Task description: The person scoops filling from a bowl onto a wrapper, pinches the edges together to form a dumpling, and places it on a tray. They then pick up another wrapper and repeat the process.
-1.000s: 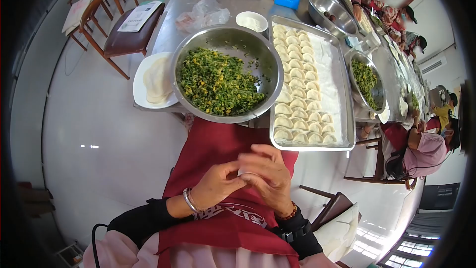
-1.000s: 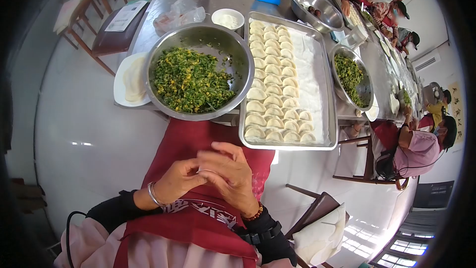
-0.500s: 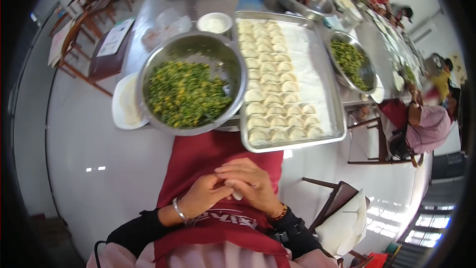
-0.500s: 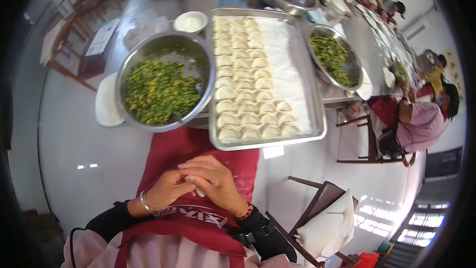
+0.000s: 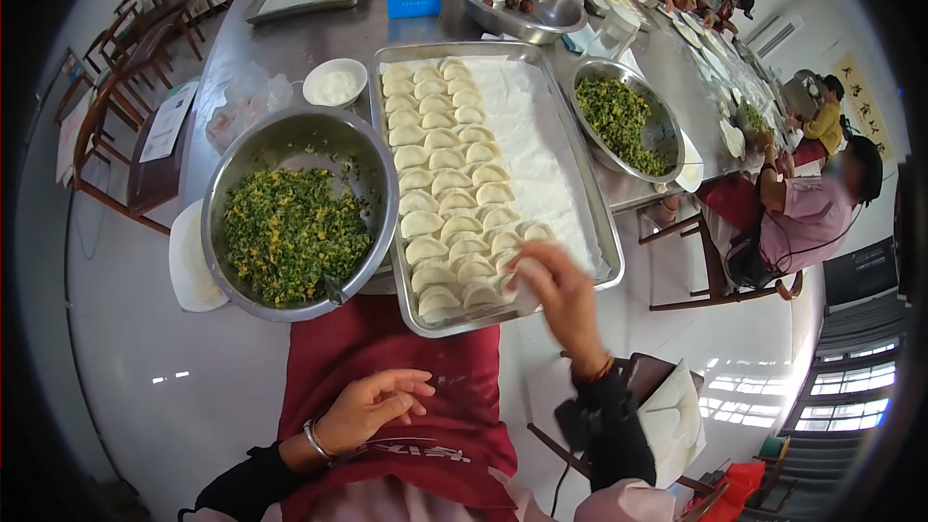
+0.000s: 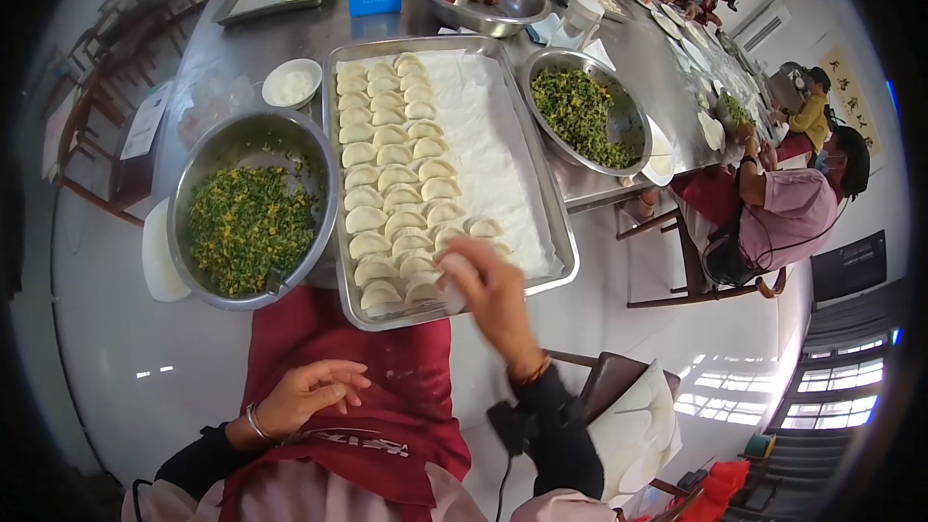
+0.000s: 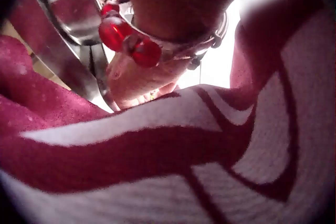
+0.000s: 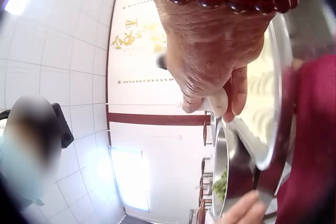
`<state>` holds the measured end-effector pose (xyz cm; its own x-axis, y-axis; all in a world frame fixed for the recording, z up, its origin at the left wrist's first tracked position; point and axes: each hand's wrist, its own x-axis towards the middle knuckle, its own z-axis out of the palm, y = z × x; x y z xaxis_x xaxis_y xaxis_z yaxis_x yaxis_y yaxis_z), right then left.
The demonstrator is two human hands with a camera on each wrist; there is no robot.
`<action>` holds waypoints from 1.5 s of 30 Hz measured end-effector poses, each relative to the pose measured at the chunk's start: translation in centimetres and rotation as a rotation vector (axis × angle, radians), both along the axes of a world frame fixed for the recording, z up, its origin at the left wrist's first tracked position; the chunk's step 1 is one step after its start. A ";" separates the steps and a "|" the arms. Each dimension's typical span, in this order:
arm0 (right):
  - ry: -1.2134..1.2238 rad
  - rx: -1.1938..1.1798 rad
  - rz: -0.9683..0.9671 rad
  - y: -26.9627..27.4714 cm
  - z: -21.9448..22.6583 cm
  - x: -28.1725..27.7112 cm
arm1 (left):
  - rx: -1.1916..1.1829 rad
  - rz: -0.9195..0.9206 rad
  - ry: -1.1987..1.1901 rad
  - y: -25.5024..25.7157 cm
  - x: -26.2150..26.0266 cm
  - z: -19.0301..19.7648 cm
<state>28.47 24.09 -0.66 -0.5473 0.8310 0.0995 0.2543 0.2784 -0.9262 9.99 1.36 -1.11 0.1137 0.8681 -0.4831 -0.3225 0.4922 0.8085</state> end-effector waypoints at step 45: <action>-0.536 0.333 -0.026 12.0 -4.7 0.3 | 0.133 0.512 0.138 -7.0 -13.3 -0.6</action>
